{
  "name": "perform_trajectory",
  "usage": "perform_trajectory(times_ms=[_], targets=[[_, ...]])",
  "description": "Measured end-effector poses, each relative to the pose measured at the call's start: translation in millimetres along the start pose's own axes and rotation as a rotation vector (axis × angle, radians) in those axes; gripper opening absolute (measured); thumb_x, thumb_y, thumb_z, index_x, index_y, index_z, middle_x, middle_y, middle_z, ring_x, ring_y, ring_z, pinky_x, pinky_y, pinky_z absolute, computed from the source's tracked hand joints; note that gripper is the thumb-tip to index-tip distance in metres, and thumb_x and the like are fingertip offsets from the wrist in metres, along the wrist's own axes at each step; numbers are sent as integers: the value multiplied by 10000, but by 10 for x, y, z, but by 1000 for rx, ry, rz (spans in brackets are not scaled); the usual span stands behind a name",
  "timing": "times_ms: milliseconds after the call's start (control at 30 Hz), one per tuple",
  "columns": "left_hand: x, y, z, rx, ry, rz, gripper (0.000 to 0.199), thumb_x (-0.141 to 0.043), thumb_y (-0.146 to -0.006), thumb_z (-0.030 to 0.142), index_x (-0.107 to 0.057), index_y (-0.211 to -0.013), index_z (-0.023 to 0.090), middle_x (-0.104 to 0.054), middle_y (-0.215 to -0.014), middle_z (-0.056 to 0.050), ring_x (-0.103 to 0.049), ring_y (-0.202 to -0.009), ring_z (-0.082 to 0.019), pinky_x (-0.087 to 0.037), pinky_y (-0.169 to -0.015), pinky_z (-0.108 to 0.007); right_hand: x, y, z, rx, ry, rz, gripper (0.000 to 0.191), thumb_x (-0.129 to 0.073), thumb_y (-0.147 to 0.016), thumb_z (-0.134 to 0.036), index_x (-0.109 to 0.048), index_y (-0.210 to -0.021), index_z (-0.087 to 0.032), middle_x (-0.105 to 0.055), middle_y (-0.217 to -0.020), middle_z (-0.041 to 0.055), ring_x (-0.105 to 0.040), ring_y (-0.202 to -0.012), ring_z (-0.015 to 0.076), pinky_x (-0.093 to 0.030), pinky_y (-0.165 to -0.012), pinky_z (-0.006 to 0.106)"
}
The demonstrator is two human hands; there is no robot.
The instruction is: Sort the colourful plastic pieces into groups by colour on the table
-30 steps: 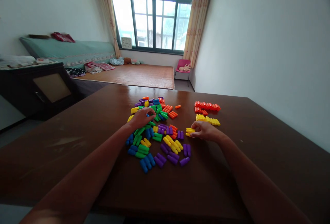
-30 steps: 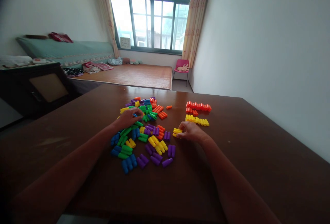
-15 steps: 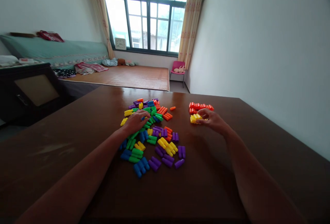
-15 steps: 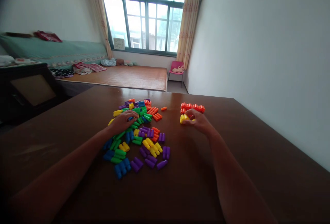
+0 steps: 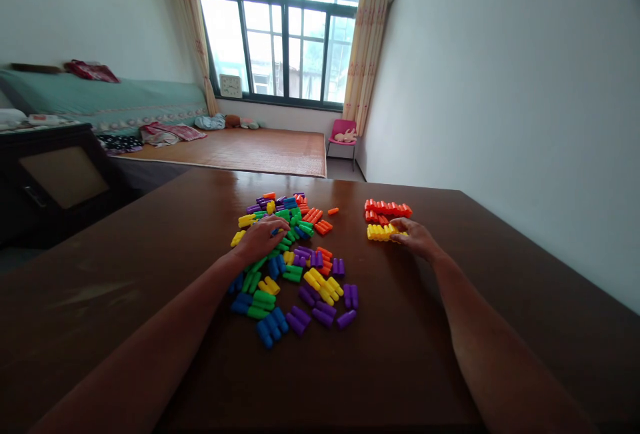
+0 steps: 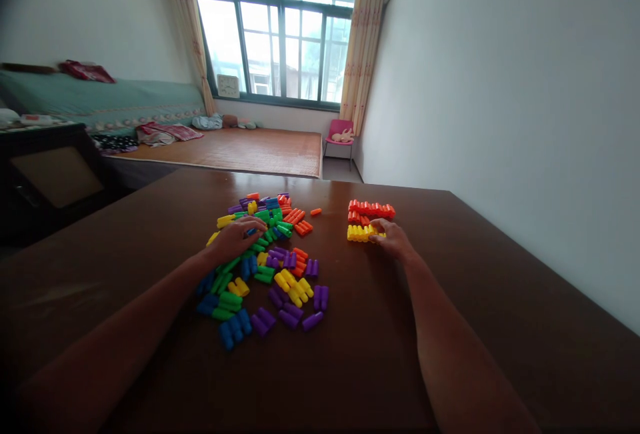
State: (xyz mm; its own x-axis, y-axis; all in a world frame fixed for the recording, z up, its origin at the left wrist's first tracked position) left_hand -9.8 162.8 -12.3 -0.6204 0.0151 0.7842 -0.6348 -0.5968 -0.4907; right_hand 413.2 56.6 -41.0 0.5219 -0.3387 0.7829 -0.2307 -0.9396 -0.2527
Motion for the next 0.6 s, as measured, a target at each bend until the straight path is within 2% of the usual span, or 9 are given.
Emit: perform_trajectory(times_ms=[267, 367, 433, 500, 533, 600], targets=[[-5, 8, -28, -18, -28, 22, 199, -514, -849, 286, -695, -918, 239, -694, -1023, -24, -623, -1000, -201, -477, -929, -362, 23, 26, 25, 53, 47, 1, 418, -691, -693, -316, -656, -1099, -226, -687, -1068, 64, -644, -906, 236, -492, -862, 392], [40, 8, -99, -2, -57, 79, 209, -516, -853, 294, -693, -950, 239, -688, -1057, -29, -611, -1031, -206, -470, -941, -374, 95, 26, -73, 124, 48, 78, 500, -695, -691, -352, -623, -1169, -222, -669, -1110, 82, -630, -906, 248, -499, -838, 411], [79, 11, -150, 12, -66, 116, 209, -519, -854, 296, -696, -949, 236, -689, -1062, -33, -608, -1040, -207, -464, -948, -378, 97, 62, -288, 157, 20, 159, 461, -658, -732, -358, -613, -1167, -211, -666, -1101, 95, -626, -897, 242, -502, -816, 404], [98, 16, -172, -3, -50, 109, 203, -531, -852, 305, -702, -939, 238, -694, -1054, -32, -613, -1035, -204, -464, -949, -371, 10, 155, -637, 203, -35, 149, 352, -595, -794, -362, -628, -1108, -204, -675, -1046, 92, -627, -849, 215, -504, -764, 359], [98, 18, -167, -23, -33, 88, 200, -537, -852, 310, -705, -936, 241, -698, -1046, -29, -617, -1026, -200, -465, -947, -365, -68, 223, -848, 240, -65, 88, 298, -568, -820, -365, -640, -1061, -204, -681, -1011, 81, -626, -813, 195, -499, -727, 327], [83, 22, -121, -77, 6, 30, 199, -540, -857, 310, -712, -935, 245, -705, -1027, -24, -625, -1009, -192, -469, -940, -353, -262, 401, -1287, 344, -78, -128, 233, -550, -848, -385, -663, -944, -205, -692, -888, 45, -612, -726, 157, -468, -662, 274]])
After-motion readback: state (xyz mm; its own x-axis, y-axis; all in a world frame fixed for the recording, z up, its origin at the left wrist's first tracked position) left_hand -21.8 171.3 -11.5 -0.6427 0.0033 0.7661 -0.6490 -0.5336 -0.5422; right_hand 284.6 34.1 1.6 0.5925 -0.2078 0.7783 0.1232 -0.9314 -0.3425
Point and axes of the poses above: each hand's wrist, its own y-axis away from the middle knuckle, its own x-axis out of the back of the hand, z = x × y, the point moved 3 cm from there along -y, towards the middle knuckle
